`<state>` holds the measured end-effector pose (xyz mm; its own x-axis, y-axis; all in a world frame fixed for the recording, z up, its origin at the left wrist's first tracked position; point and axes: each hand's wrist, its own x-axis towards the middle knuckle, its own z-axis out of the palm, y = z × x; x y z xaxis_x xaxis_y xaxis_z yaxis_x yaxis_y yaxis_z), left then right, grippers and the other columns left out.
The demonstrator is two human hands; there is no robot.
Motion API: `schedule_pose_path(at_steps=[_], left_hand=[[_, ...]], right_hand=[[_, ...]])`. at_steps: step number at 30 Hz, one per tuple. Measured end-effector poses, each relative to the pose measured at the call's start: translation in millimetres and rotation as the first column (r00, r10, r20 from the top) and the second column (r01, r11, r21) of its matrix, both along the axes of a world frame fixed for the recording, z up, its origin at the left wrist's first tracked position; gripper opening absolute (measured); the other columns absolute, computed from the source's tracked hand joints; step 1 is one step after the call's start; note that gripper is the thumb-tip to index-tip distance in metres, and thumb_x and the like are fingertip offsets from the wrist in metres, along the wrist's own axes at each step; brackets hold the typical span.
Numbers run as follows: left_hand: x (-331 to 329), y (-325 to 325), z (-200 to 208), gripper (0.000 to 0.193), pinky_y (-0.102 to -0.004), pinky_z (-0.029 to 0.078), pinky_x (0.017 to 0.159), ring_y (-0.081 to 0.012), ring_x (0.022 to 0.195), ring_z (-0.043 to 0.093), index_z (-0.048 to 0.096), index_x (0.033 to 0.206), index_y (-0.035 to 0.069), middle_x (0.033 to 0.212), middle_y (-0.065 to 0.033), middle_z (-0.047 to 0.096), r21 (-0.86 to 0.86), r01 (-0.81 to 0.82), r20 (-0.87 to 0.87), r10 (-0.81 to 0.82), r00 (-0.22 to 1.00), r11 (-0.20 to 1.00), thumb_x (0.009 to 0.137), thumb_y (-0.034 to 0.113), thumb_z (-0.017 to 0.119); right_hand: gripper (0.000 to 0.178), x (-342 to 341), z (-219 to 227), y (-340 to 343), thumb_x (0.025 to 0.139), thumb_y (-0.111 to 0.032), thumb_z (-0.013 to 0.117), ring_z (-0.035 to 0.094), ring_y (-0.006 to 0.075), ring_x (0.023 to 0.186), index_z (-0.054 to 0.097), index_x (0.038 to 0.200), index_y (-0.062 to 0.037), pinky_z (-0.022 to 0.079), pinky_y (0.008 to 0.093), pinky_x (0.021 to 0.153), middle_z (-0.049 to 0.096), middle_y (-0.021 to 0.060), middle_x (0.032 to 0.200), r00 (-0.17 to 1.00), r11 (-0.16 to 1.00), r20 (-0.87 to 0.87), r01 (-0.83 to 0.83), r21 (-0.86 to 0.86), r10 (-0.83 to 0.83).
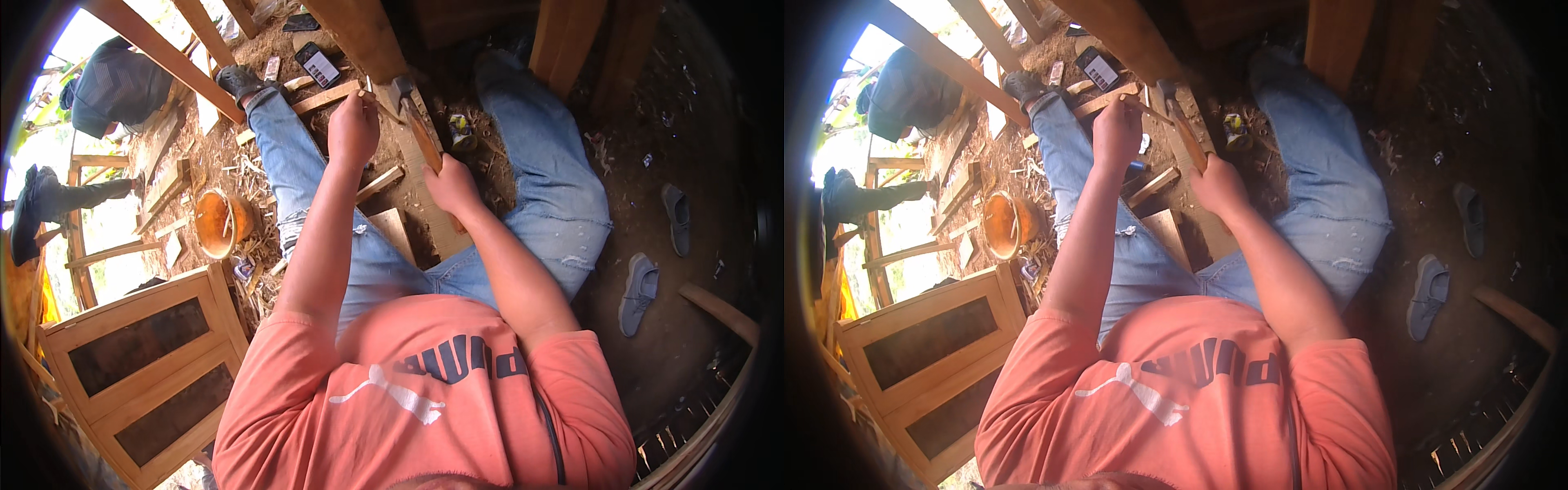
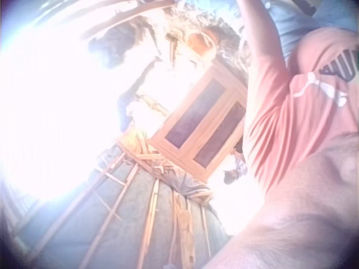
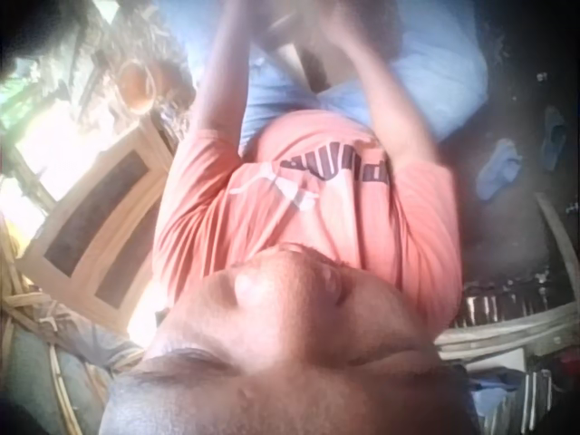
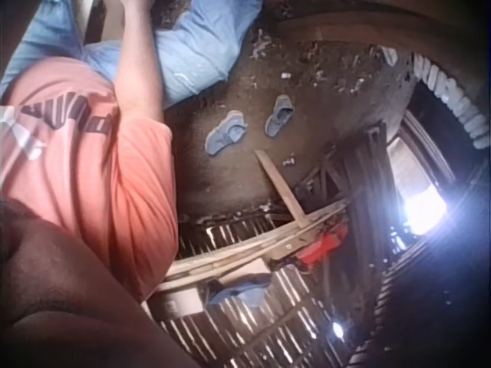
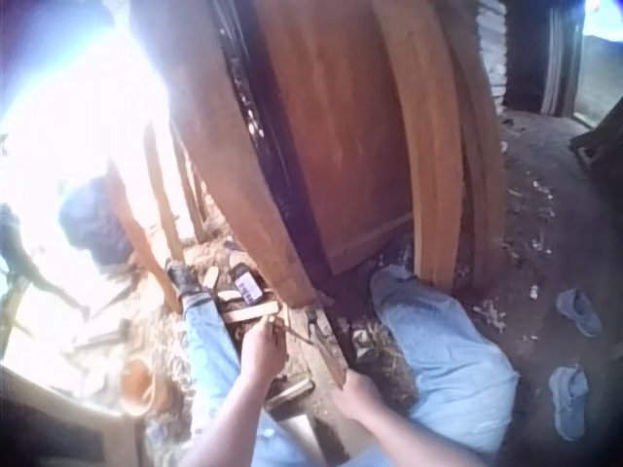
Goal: The person sits on the ground and uses a hammer to drive nails into a wooden frame. They repeatedly pick up nails and strike them into the wood, occasionally adjusting their position and the wood piece.
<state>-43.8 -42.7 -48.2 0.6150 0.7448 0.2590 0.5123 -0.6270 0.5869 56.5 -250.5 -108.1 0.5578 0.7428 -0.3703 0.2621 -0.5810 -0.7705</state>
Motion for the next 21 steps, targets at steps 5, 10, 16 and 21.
schedule_pose_path(at_steps=[5, 10, 16, 21], left_hand=[[6.5, -5.4, 10.2, 0.012, -0.0541, 0.058, 0.082, -0.0471, 0.095, 0.074, 0.068, 0.106, 0.001, 0.097, -0.0246, 0.077, -0.031, -0.039, -0.033, 0.038, 0.999, 0.999, 0.101, 0.011, 0.07], [0.5, -1.2, 1.4, 0.009, -0.0446, 0.06, 0.082, -0.0361, 0.093, 0.079, 0.071, 0.109, 0.001, 0.099, -0.0191, 0.08, -0.124, -0.082, 0.063, 0.09, 0.994, 0.989, 0.102, 0.006, 0.07], [-43.7, 10.0, -1.0, 0.023, -0.0326, 0.066, 0.085, -0.0169, 0.095, 0.075, 0.061, 0.135, 0.001, 0.114, -0.0095, 0.074, -0.715, 0.088, 0.441, 0.35, 0.826, 0.694, 0.113, 0.008, 0.064], [-81.7, 10.0, 8.6, 0.03, -0.0373, 0.068, 0.089, -0.0219, 0.103, 0.077, 0.055, 0.144, 0.007, 0.12, -0.0116, 0.074, -0.813, 0.472, 0.582, 0.47, 0.664, 0.34, 0.114, 0.008, 0.06]], right_hand=[[0.04, -1.1, -22.1, -2.2, 0.101, -0.032, 0.072, 0.074, 0.0504, 0.105, 0.072, 0.116, 0.0043, 0.059, 0.0541, 0.09, 0.077, 0.0316, 0.105, 0.999, 0.997, 0.048, 0.024, -0.074, -0.02], [0.04, 6.7, -27.1, -1.9, 0.102, -0.032, 0.072, 0.076, 0.0465, 0.095, 0.071, 0.116, 0.0047, 0.06, 0.052, 0.083, 0.077, 0.0293, 0.099, 0.999, 1.0, 0.027, 0.02, -0.018, -0.019], [0.031, 15.4, -13.8, 3.6, 0.108, -0.03, 0.068, 0.066, 0.021, 0.058, 0.062, 0.114, -0.0004, 0.055, 0.0409, 0.053, 0.067, 0.0115, 0.079, 0.874, 0.991, -0.467, 0.112, -0.073, -0.134], [0.031, 18.7, -9.3, 1.2, 0.11, -0.03, 0.065, 0.062, 0.0176, 0.053, 0.057, 0.12, -0.0019, 0.052, 0.0379, 0.048, 0.061, 0.006, 0.075, 0.721, 0.98, -0.668, 0.184, -0.069, -0.182]])
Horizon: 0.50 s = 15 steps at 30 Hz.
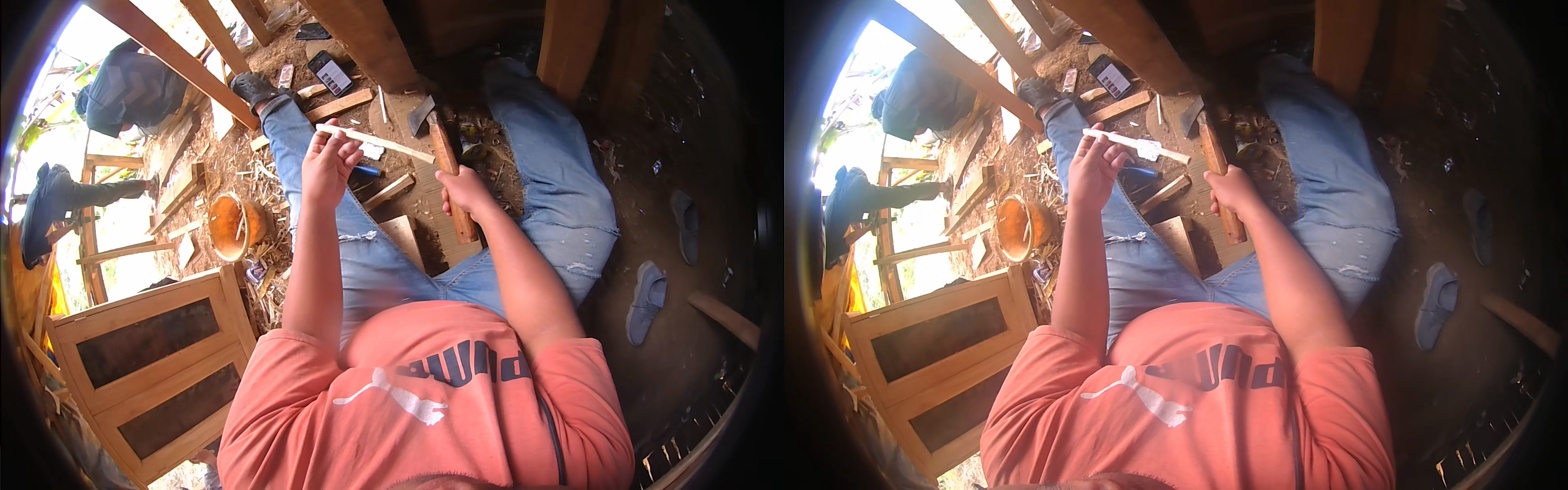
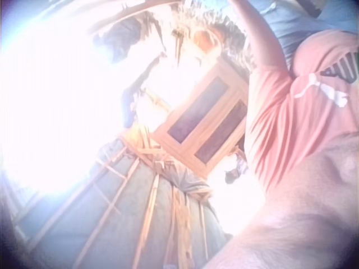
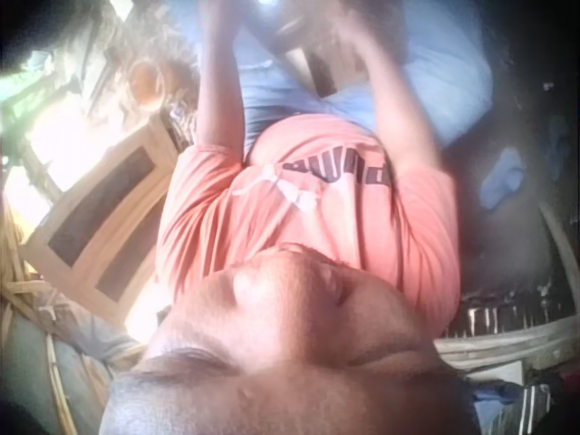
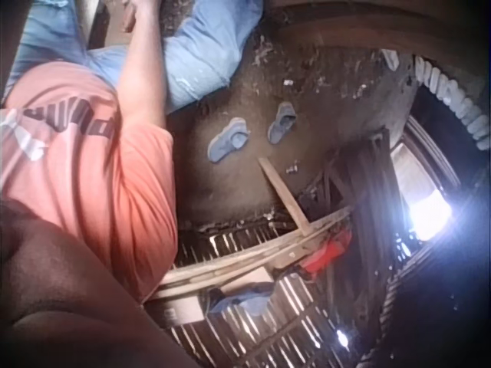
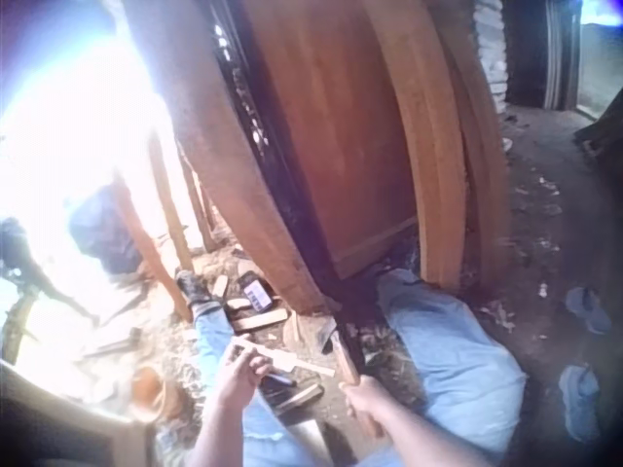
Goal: The person sits on the ground and uses a hammer to drive nails into a wooden frame. They repeatedly pick up nails and strike them into the wood, occasionally adjusting their position and the wood piece.
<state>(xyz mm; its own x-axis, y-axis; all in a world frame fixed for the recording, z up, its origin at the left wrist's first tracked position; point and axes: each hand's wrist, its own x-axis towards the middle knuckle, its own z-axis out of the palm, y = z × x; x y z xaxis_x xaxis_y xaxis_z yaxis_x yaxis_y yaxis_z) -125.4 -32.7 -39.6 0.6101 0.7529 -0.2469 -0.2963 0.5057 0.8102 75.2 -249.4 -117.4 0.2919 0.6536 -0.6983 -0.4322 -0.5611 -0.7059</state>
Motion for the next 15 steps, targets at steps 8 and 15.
schedule_pose_path(at_steps=[8, 15], left_hand=[[-7.1, -22.8, 7.5, 0.03, -0.0361, 0.067, 0.09, -0.0211, 0.105, 0.077, 0.058, 0.145, 0.008, 0.124, -0.0116, 0.073, -0.195, 0.153, 0.203, -0.112, 0.973, 0.969, 0.115, 0.012, 0.058], [-3.4, -34.4, 11.0, 0.026, -0.0325, 0.067, 0.084, -0.0189, 0.096, 0.077, 0.06, 0.14, 0.005, 0.114, -0.0092, 0.075, -0.22, 0.174, 0.163, -0.14, 0.977, 0.96, 0.115, 0.009, 0.058]], right_hand=[[0.048, 3.8, -40.3, -0.6, 0.1, -0.036, 0.074, 0.08, 0.0377, 0.095, 0.067, 0.124, 0.0054, 0.063, 0.0479, 0.09, 0.079, 0.0265, 0.104, 0.813, 0.971, 0.537, -0.142, -0.192, 0.225], [0.061, 8.1, -8.6, -5.6, 0.094, -0.047, 0.077, 0.076, 0.0451, 0.112, 0.073, 0.123, 0.0067, 0.061, 0.0491, 0.098, 0.079, 0.0293, 0.119, 0.619, 0.844, 0.578, -0.334, -0.419, 0.532]])
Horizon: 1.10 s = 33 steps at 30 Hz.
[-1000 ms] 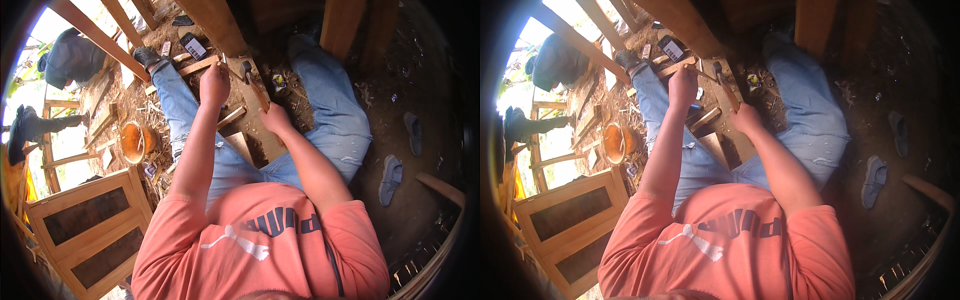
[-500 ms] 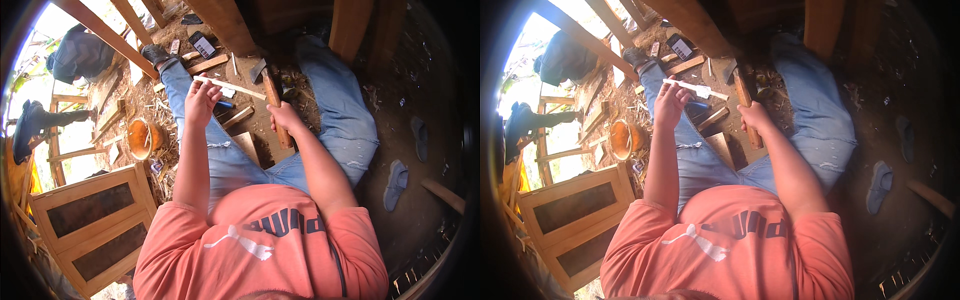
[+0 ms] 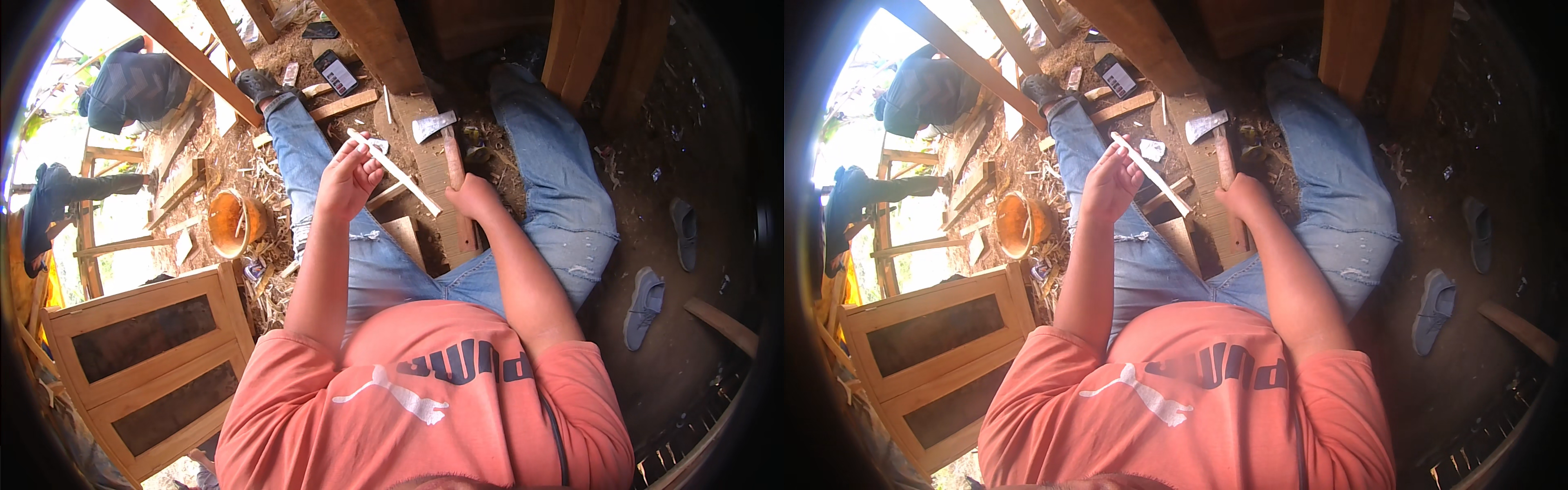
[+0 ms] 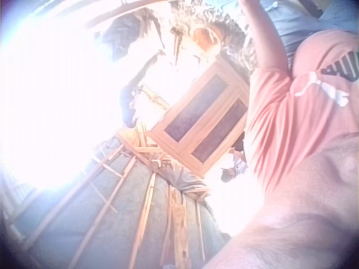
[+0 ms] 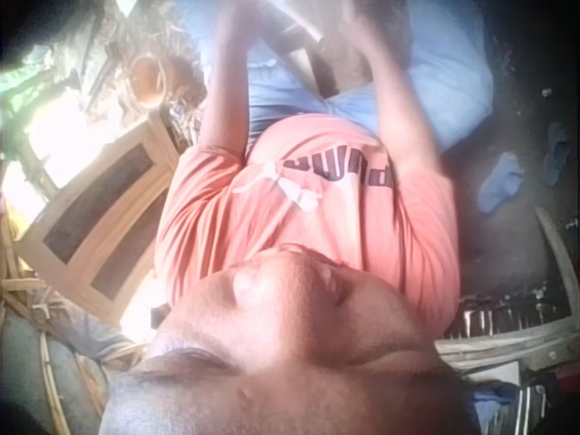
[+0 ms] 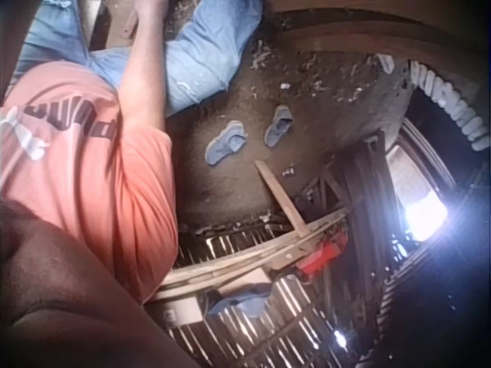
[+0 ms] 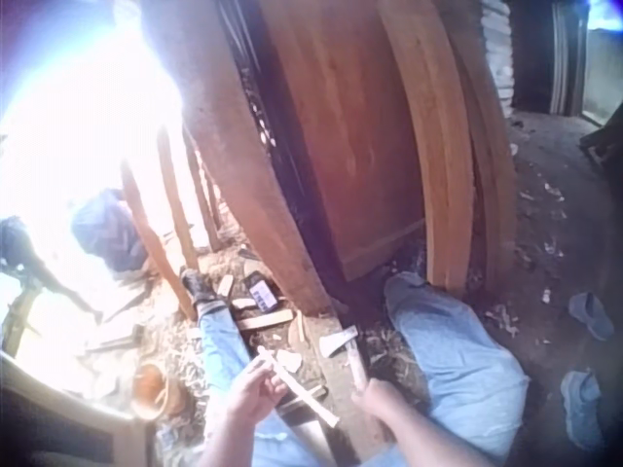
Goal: The person sits on the ground and uses a hammer to drive nails into a wooden frame. They repeatedly pick up nails and strike them into the wood, occasionally adjusting their position and the wood piece.
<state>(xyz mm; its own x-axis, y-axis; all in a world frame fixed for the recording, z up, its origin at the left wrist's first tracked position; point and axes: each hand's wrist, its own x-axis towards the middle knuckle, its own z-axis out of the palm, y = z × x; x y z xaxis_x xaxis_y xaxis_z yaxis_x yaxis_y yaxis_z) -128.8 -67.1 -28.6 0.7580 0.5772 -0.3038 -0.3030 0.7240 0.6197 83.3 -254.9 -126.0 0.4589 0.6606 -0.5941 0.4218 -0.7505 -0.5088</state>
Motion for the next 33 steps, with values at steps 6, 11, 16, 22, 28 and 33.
schedule_pose_path(at_steps=[6, 11, 16, 22, 28, 33], left_hand=[[6.0, -3.2, 5.5, 0.018, -0.0293, 0.066, 0.079, -0.0158, 0.091, 0.077, 0.063, 0.131, 0.005, 0.106, -0.0047, 0.074, 0.021, 0.058, -0.126, -0.055, 0.99, 0.998, 0.113, 0.011, 0.063], [20.5, -11.8, 15.0, 0.01, -0.029, 0.065, 0.078, -0.0134, 0.086, 0.075, 0.066, 0.119, 0.006, 0.098, -0.0022, 0.073, 0.088, 0.116, -0.351, -0.078, 0.933, 0.989, 0.111, 0.013, 0.068], [21.0, -1.5, -21.4, 0.015, -0.0303, 0.062, 0.085, -0.0128, 0.093, 0.072, 0.068, 0.121, 0.005, 0.103, -0.0012, 0.071, 0.054, 0.196, -0.462, -0.15, 0.874, 0.979, 0.111, 0.016, 0.069], [34.0, 3.7, -44.8, 0.023, -0.0339, 0.064, 0.09, -0.0168, 0.095, 0.072, 0.067, 0.124, 0.001, 0.103, -0.0052, 0.071, -0.072, 0.207, -0.479, -0.216, 0.851, 0.976, 0.111, 0.019, 0.069], [51.5, -28.3, -22.8, 0.049, -0.0397, 0.063, 0.099, -0.0261, 0.114, 0.073, 0.055, 0.15, -0.002, 0.125, -0.0186, 0.07, 0.261, 0.169, -0.675, 0.055, 0.736, 0.95, 0.111, 0.024, 0.071], [42.8, -62.1, 25.8, 0.045, -0.04, 0.06, 0.104, -0.0277, 0.124, 0.071, 0.066, 0.14, 0.001, 0.135, -0.0174, 0.071, 0.821, 0.407, -0.525, 0.25, 0.814, 0.399, 0.101, 0.017, 0.081]], right_hand=[[0.063, -6.2, 31.5, -2.3, 0.098, -0.058, 0.074, 0.077, 0.0426, 0.113, 0.078, 0.122, 0.0003, 0.061, 0.0504, 0.099, 0.079, 0.0266, 0.121, 0.957, 0.946, 0.063, -0.267, -0.182, 0.282], [0.037, -8.2, 63.5, 1.0, 0.099, -0.041, 0.078, 0.079, 0.0364, 0.096, 0.069, 0.118, -0.0109, 0.061, 0.0509, 0.082, 0.079, 0.0141, 0.102, 0.986, 0.972, 0.157, -0.092, 0.217, 0.058], [0.035, -20.4, 93.4, -12.6, 0.098, -0.022, 0.079, 0.078, 0.0341, 0.094, 0.063, 0.128, -0.0141, 0.061, 0.0469, 0.077, 0.078, 0.0108, 0.102, 0.983, 0.719, 0.089, -0.178, 0.672, 0.16], [0.023, -33.2, 89.1, -5.8, 0.098, -0.021, 0.079, 0.077, 0.0344, 0.087, 0.071, 0.119, -0.0155, 0.062, 0.0455, 0.074, 0.078, 0.008, 0.098, 0.947, 0.469, 0.314, -0.306, 0.828, 0.065], [0.019, -22.1, 76.4, -1.7, 0.095, -0.019, 0.083, 0.077, 0.0364, 0.084, 0.075, 0.112, -0.013, 0.061, 0.0457, 0.072, 0.078, 0.0105, 0.095, 0.935, 0.49, 0.337, -0.242, 0.838, -0.114], [0.018, -16.0, 67.0, -1.4, 0.097, -0.02, 0.078, 0.077, 0.0355, 0.085, 0.074, 0.113, -0.0133, 0.062, 0.047, 0.072, 0.078, 0.01, 0.095, 0.898, 0.622, 0.432, -0.294, 0.726, -0.08]])
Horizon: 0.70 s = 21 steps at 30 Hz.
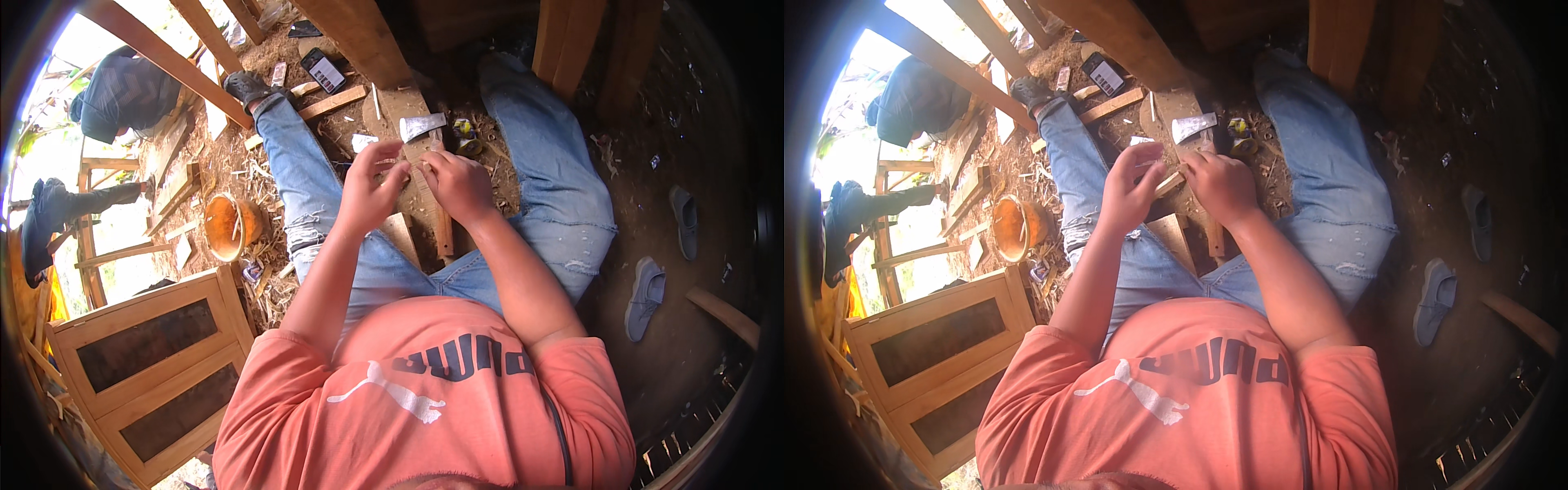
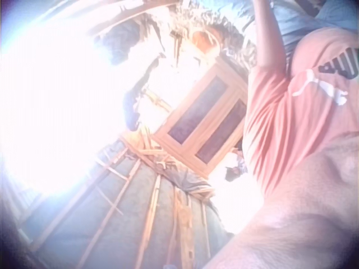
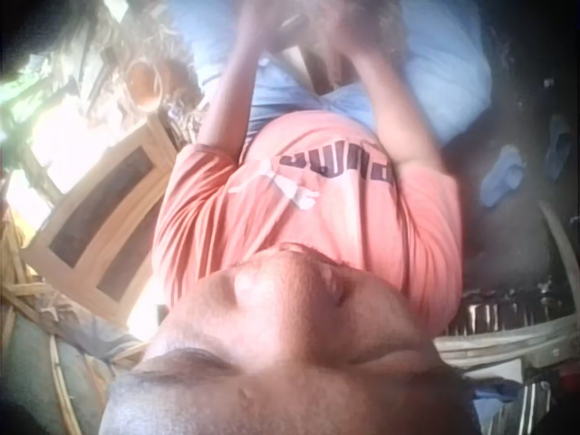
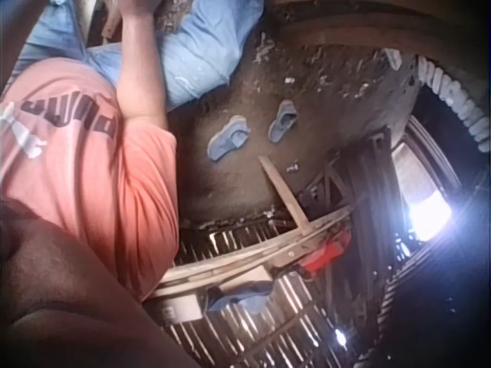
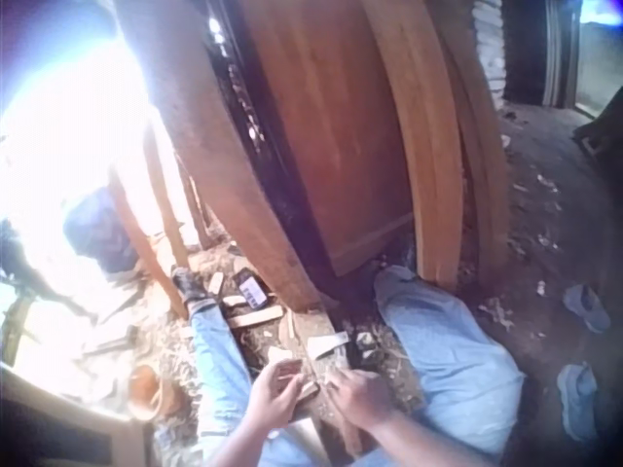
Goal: The person sits on the ground and uses a hammer to drive nails into a wooden frame. They repeatedly pick up nails and strike them into the wood, occasionally adjusting their position and the wood piece.
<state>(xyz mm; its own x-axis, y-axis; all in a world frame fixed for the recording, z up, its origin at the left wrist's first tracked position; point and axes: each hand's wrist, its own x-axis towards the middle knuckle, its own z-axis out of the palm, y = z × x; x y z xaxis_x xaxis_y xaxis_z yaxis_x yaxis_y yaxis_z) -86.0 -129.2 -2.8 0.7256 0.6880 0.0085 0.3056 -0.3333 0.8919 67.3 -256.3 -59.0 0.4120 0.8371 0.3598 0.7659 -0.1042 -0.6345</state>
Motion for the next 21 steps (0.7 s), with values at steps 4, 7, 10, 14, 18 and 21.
schedule_pose_path(at_steps=[4, 7, 10, 14, 18, 21], left_hand=[[6.0, -15.7, 28.4, 0.034, -0.0391, 0.063, 0.097, -0.0296, 0.114, 0.076, 0.076, 0.125, 0.004, 0.121, -0.0141, 0.077, 0.238, 0.101, -0.058, -0.09, 0.994, 0.966, 0.093, 0.012, 0.086], [6.2, -13.0, 17.4, 0.023, -0.0388, 0.066, 0.088, -0.0295, 0.097, 0.081, 0.081, 0.114, 0.005, 0.11, -0.0141, 0.08, 0.372, 0.079, -0.082, -0.052, 0.995, 0.925, 0.092, 0.009, 0.086], [8.7, -12.4, 11.1, 0.02, -0.0378, 0.066, 0.084, -0.0295, 0.093, 0.082, 0.082, 0.111, 0.004, 0.108, -0.0151, 0.08, 0.39, 0.007, -0.045, 0.011, 0.999, 0.921, 0.092, 0.008, 0.086], [12.8, -2.8, 4.3, 0.017, -0.0358, 0.067, 0.08, -0.0273, 0.09, 0.082, 0.081, 0.112, 0.003, 0.104, -0.0157, 0.081, 0.306, -0.135, 0.061, 0.122, 0.991, 0.942, 0.095, 0.007, 0.083], [17.5, 15.9, 4.5, 0.021, -0.0328, 0.068, 0.081, -0.0216, 0.093, 0.083, 0.082, 0.116, 0.002, 0.108, -0.0153, 0.081, 0.3, -0.193, 0.067, 0.182, 0.981, 0.934, 0.095, 0.003, 0.083], [19.8, 26.9, 9.8, 0.022, -0.0326, 0.067, 0.081, -0.0222, 0.095, 0.083, 0.082, 0.118, 0.001, 0.11, -0.0151, 0.081, 0.309, -0.206, 0.06, 0.197, 0.979, 0.928, 0.096, 0.001, 0.08]], right_hand=[[0.02, -3.3, 1.6, 1.0, 0.096, -0.016, 0.074, 0.077, 0.0344, 0.087, 0.073, 0.116, -0.0129, 0.062, 0.0479, 0.074, 0.077, 0.0105, 0.096, 1.0, 0.997, 0.015, -0.025, -0.072, 0.026], [0.021, -5.3, -0.6, 4.1, 0.098, -0.019, 0.074, 0.078, 0.0358, 0.09, 0.072, 0.118, -0.0126, 0.063, 0.0489, 0.077, 0.078, 0.0127, 0.103, 1.0, 0.996, -0.007, -0.021, -0.088, 0.02], [0.029, -2.1, 0.6, 3.7, 0.1, -0.03, 0.076, 0.078, 0.0387, 0.096, 0.071, 0.119, -0.0095, 0.063, 0.0515, 0.081, 0.079, 0.0149, 0.104, 0.987, 0.966, -0.116, 0.075, -0.247, -0.106], [0.056, 8.1, -5.0, -2.9, 0.098, -0.052, 0.077, 0.078, 0.0421, 0.106, 0.073, 0.12, -0.0009, 0.063, 0.053, 0.089, 0.08, 0.0226, 0.111, 0.975, 0.672, -0.079, 0.084, -0.736, -0.208], [0.067, -0.7, -34.4, -5.9, 0.091, -0.062, 0.08, 0.077, 0.0378, 0.117, 0.079, 0.119, -0.0006, 0.062, 0.0472, 0.098, 0.079, 0.0231, 0.126, 0.978, 0.482, -0.144, -0.054, -0.875, -0.151], [0.07, 4.3, -39.3, -1.1, 0.089, -0.057, 0.083, 0.077, 0.0383, 0.119, 0.076, 0.125, 0.0022, 0.062, 0.0468, 0.099, 0.078, 0.025, 0.126, 0.965, 0.507, -0.216, -0.112, -0.855, -0.15]])
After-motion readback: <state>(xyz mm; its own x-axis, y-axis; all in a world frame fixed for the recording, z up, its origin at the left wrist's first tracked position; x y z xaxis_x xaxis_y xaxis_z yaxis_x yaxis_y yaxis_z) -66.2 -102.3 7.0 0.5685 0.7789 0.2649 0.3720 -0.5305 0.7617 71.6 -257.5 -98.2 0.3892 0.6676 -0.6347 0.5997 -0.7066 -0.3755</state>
